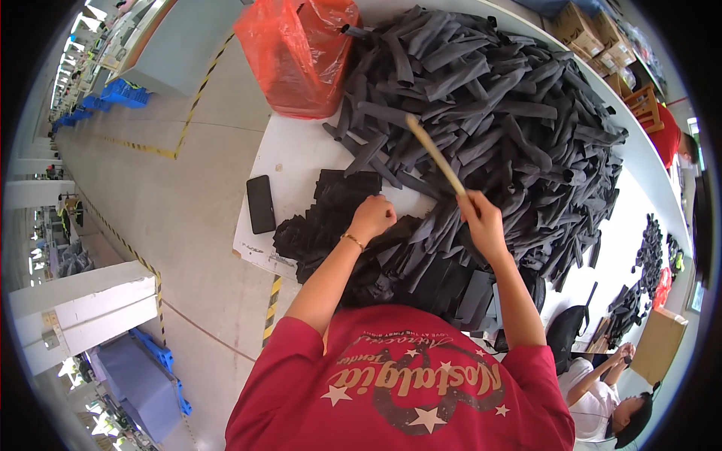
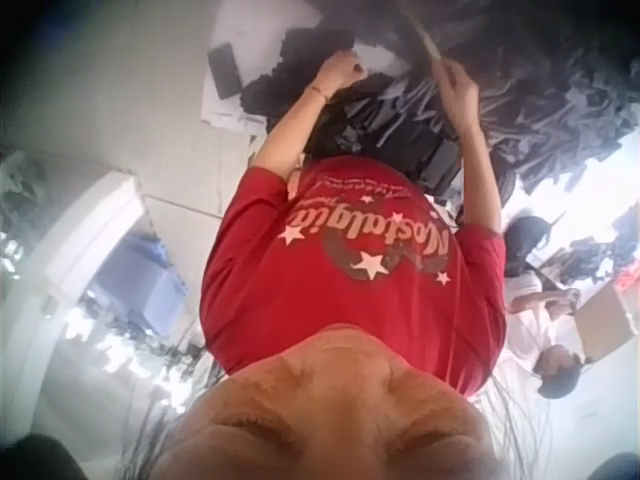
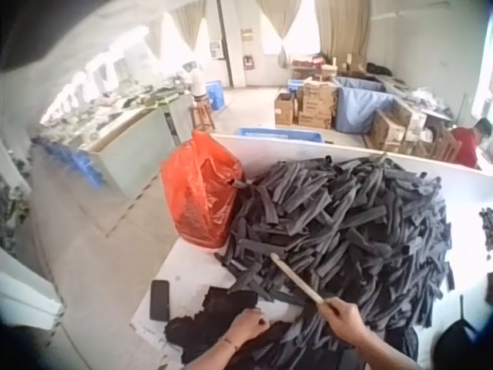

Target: Measuring and sorting black foam components using a wooden ruler at a factory workbench.

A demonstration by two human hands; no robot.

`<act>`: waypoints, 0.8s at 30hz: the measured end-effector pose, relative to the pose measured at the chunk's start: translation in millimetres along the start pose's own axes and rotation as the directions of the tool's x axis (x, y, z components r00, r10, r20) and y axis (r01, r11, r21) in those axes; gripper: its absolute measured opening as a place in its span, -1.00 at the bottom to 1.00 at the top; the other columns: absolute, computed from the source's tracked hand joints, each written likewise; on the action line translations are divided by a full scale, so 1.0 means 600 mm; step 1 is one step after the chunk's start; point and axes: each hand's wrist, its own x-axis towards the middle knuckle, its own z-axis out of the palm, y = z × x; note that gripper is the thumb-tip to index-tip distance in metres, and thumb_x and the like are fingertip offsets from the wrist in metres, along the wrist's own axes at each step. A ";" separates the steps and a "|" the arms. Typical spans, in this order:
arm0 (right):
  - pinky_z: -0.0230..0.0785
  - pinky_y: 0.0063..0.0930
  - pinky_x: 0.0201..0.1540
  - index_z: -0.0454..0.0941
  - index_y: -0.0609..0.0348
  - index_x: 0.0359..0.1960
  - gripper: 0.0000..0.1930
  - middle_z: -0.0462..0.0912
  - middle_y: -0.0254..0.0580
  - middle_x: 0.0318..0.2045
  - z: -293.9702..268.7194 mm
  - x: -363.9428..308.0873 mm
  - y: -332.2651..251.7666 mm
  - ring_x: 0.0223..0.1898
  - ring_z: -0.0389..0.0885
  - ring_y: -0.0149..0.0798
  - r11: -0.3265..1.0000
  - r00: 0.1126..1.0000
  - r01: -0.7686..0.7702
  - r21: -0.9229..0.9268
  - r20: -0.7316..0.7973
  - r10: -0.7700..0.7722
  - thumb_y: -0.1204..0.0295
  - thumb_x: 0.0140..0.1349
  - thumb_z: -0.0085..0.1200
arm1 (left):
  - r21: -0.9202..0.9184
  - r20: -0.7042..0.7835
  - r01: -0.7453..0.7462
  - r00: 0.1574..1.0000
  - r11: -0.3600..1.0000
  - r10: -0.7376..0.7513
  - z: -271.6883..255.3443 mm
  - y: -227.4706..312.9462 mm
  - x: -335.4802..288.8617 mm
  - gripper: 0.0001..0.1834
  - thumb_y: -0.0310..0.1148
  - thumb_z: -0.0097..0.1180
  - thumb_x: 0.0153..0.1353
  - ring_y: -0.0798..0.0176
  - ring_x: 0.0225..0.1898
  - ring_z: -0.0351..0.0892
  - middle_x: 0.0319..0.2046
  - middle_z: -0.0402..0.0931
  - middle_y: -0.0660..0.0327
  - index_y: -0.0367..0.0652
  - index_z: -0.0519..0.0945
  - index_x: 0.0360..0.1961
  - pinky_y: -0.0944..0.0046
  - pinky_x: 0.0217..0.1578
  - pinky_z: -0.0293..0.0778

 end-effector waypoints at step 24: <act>0.41 -0.26 -0.35 0.63 0.19 -0.27 -0.83 0.62 -0.10 -0.45 -0.125 -0.125 0.028 -0.41 0.60 -0.01 0.831 0.929 0.337 -0.442 0.297 -0.219 0.37 0.22 0.09 | -0.124 -0.358 -0.358 0.886 0.925 0.295 -0.103 0.074 -0.088 -0.96 -0.44 0.12 0.15 0.06 -0.11 0.42 -0.29 0.55 0.26 -0.13 0.53 -0.36 0.13 -0.08 0.35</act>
